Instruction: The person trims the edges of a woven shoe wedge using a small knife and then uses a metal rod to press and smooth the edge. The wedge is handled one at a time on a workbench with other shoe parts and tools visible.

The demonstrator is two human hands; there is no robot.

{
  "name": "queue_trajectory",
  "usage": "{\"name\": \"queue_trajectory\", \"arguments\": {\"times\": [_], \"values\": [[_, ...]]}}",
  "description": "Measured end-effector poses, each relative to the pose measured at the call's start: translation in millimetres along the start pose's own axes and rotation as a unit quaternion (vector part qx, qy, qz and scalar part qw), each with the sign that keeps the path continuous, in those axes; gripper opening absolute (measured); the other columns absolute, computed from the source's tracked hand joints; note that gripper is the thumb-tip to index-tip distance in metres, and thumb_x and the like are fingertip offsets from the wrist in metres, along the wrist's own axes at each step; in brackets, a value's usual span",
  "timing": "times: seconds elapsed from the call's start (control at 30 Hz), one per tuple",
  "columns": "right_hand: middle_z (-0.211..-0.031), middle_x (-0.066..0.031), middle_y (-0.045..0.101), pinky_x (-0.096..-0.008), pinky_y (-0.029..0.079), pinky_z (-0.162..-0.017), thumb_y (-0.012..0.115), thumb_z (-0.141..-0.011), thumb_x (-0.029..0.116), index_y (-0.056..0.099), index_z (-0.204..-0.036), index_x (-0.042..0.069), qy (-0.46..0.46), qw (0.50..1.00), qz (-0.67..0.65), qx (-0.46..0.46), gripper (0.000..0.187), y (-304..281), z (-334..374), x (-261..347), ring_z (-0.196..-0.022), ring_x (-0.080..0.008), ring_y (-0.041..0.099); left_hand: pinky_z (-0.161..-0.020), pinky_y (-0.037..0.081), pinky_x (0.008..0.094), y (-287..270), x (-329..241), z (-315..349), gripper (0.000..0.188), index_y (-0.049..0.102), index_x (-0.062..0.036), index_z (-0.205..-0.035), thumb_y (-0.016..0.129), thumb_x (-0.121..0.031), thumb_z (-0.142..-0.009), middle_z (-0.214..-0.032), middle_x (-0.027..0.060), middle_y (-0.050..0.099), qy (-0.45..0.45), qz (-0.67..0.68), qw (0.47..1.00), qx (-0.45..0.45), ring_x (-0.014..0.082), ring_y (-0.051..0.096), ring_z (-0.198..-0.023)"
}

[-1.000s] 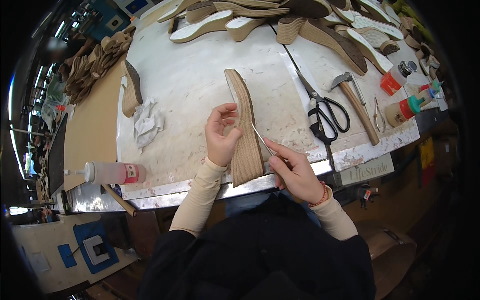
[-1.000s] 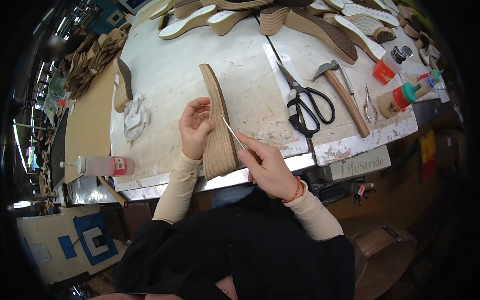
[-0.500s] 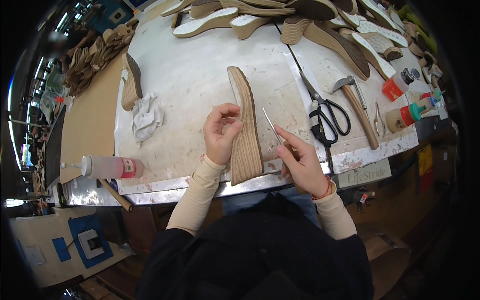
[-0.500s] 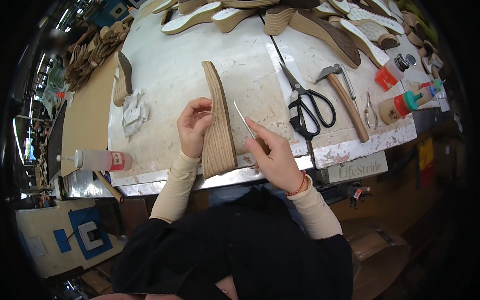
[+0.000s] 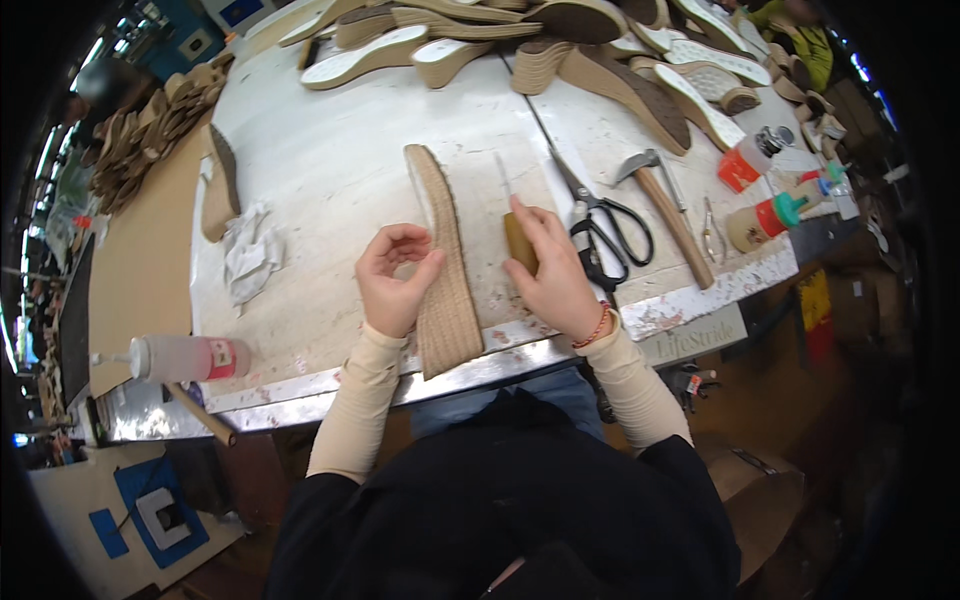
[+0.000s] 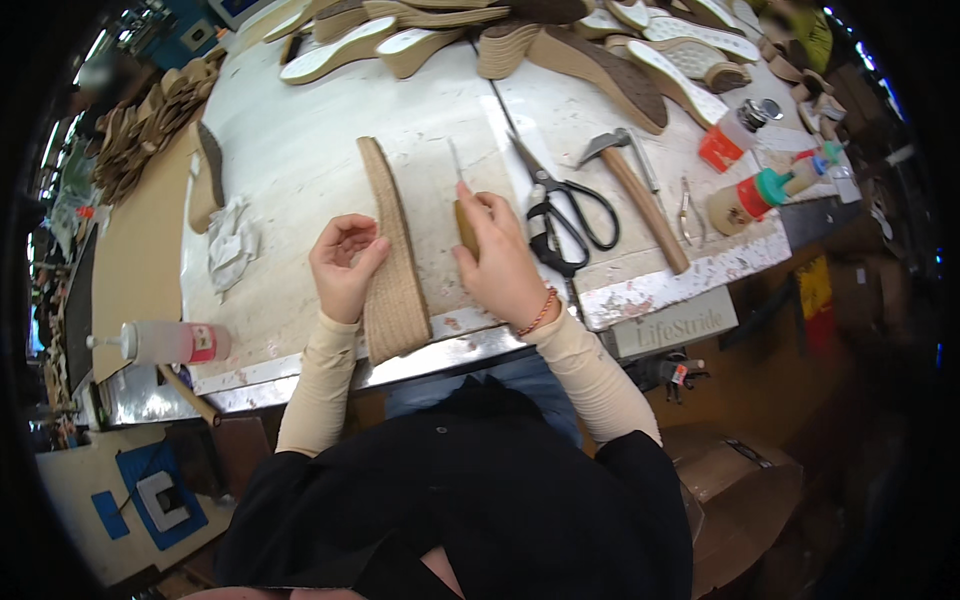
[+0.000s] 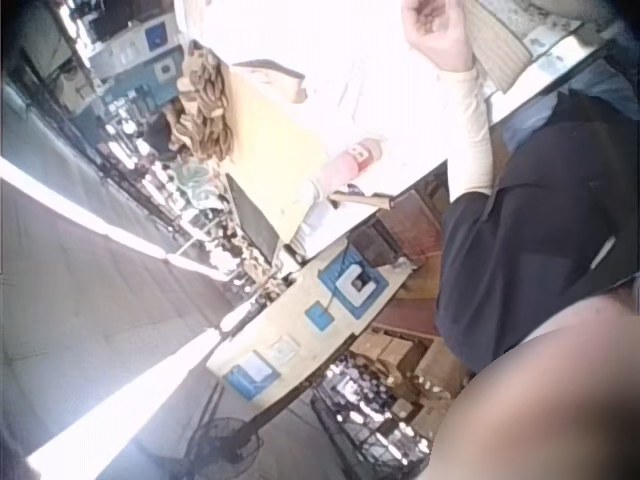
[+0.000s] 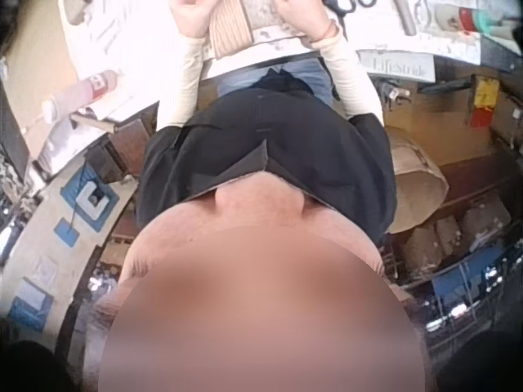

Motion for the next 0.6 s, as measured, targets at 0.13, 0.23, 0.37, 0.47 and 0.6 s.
{"name": "queue_trajectory", "arguments": {"times": [0.13, 0.23, 0.37, 0.47, 0.6], "values": [[-0.117, -0.0190, 0.058, -0.0352, 0.044, -0.095, 0.068, -0.079, 0.006, 0.060, -0.121, -0.002, -0.058, 0.998, 0.027, -0.028, 0.044, -30, 6, -9, -0.108, -0.0315, 0.057, -0.073, 0.049, 0.0225, -6, 2, 0, 0.020, 0.063, 0.0033, -0.096, 0.072, -0.002, -0.080, -0.087, 0.0037, 0.065, -0.034, -0.016, 0.999, 0.003, 0.0089, 0.060, -0.076], [-0.100, -0.0112, 0.067, -0.0288, 0.049, -0.077, 0.070, -0.079, 0.008, 0.067, -0.104, -0.002, -0.047, 0.994, 0.065, -0.072, 0.026, -78, 5, -34, -0.092, -0.0210, 0.064, -0.073, 0.049, 0.0225, -7, 5, -1, 0.018, 0.063, 0.0033, -0.096, 0.072, -0.004, -0.081, -0.087, 0.0034, 0.065, -0.066, 0.033, 0.997, -0.003, 0.0087, 0.059, -0.076], [-0.077, -0.0084, 0.065, -0.0286, 0.048, -0.060, 0.070, -0.076, 0.004, 0.065, -0.098, 0.000, 0.104, 0.953, 0.239, -0.155, 0.022, -152, -4, -91, -0.064, -0.0170, 0.061, -0.073, 0.048, 0.0229, -6, 3, 0, 0.018, 0.064, 0.0030, -0.094, 0.071, -0.002, -0.078, -0.090, 0.0040, 0.065, -0.032, 0.047, 0.998, 0.013, 0.0090, 0.059, -0.079], [-0.069, -0.0064, 0.061, -0.0301, 0.048, -0.056, 0.068, -0.074, 0.003, 0.061, -0.097, 0.001, 0.159, 0.929, 0.320, -0.092, 0.025, -185, -8, -136, -0.061, -0.0151, 0.060, -0.074, 0.048, 0.0233, -3, 0, 0, 0.020, 0.066, 0.0026, -0.094, 0.070, 0.000, -0.074, -0.091, 0.0044, 0.065, 0.000, 0.011, 1.000, 0.025, 0.0094, 0.059, -0.081], [-0.069, -0.0057, 0.060, -0.0282, 0.044, -0.044, 0.065, -0.073, 0.001, 0.059, -0.101, -0.001, 0.239, 0.953, 0.184, -0.023, 0.029, -203, -23, -172, -0.051, -0.0125, 0.056, -0.073, 0.048, 0.0230, -5, -1, 0, 0.023, 0.067, 0.0013, -0.095, 0.069, 0.000, -0.072, -0.090, 0.0033, 0.065, 0.004, -0.013, 1.000, 0.025, 0.0094, 0.059, -0.080]]}}
Point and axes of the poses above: each hand's wrist, its own z-axis away from the middle knuckle, its own y-axis out of the palm, x = y × z, the point moved 1 cm from there along -z, towards the middle knuckle
